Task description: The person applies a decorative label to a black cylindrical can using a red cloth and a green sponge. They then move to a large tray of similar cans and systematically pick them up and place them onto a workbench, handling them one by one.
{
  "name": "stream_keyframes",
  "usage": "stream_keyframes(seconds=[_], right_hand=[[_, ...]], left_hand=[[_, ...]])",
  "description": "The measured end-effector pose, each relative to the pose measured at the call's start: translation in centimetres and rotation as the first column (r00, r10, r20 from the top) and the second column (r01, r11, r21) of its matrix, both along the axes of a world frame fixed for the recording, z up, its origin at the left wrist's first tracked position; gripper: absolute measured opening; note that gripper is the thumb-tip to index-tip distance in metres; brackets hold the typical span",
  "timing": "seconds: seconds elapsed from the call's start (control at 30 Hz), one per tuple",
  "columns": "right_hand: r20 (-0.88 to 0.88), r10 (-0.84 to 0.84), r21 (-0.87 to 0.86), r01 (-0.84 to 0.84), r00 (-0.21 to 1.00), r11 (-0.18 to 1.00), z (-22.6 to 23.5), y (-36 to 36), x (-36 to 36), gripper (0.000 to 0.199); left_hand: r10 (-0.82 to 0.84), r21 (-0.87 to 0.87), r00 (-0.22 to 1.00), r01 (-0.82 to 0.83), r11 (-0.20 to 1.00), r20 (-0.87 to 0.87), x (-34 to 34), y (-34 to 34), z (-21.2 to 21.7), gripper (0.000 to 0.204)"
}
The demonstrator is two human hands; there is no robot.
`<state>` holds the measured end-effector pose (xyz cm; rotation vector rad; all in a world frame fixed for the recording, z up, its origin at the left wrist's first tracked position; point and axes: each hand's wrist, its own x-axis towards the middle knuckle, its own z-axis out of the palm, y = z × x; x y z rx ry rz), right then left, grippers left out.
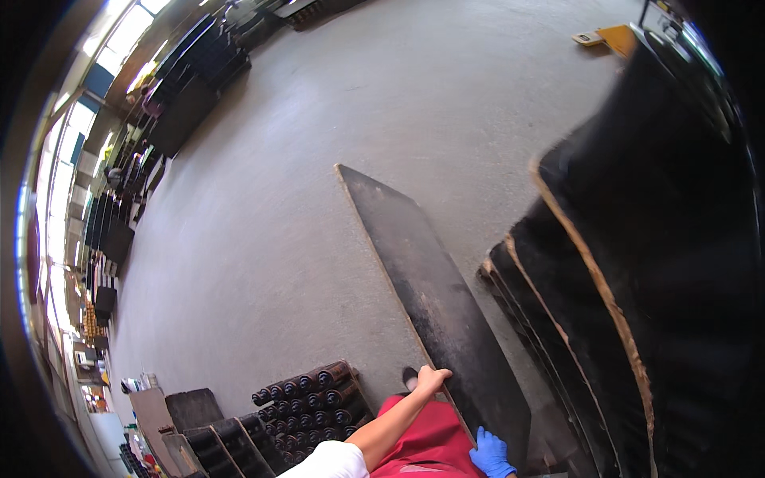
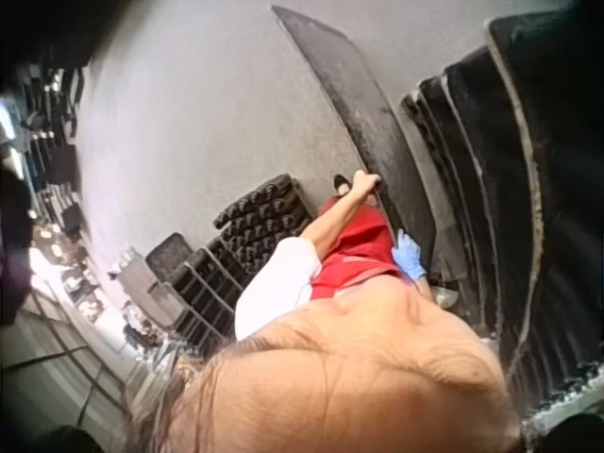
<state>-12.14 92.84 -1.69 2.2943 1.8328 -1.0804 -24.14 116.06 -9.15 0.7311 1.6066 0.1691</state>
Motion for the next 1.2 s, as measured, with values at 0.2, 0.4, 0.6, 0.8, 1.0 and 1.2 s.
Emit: stream_keyframes(seconds=[0.2,0.4,0.6,0.8,1.0,1.2], right_hand=[[0.002,0.15,-0.152,-0.148,0.989,0.977,3.7,10.8,-4.8,0.066],[0.031,0.535,-0.258,-0.51,0.844,0.82,-0.7,24.2,-10.9,0.074],[-0.051,0.742,-0.274,-0.723,0.669,0.634,4.8,45.6,-24.6,0.048],[-0.096,0.891,-0.194,-0.886,0.445,0.421,8.2,62.4,-34.6,0.038],[-0.054,0.929,-0.177,-0.919,0.366,0.352,8.6,77.2,-43.7,0.038],[-0.027,0.924,-0.235,-0.901,0.381,0.364,5.9,88.1,-53.4,0.039]], left_hand=[[0.041,-0.025,0.998,-0.04,0.999,0.037,-8.2,9.8,5.2,0.032],[0.305,-0.015,0.946,-0.305,0.952,0.112,-24.3,21.7,9.3,0.024],[0.705,-0.056,0.701,-0.704,0.708,0.108,-39.0,31.5,10.4,0.022],[0.942,-0.071,0.31,-0.945,0.32,0.131,-51.8,37.0,8.6,0.022],[0.987,-0.169,0.055,-0.982,0.08,0.149,-59.1,37.2,8.5,0.03],[0.949,-0.296,-0.191,-0.948,-0.113,0.25,-64.5,36.4,9.7,0.02]])
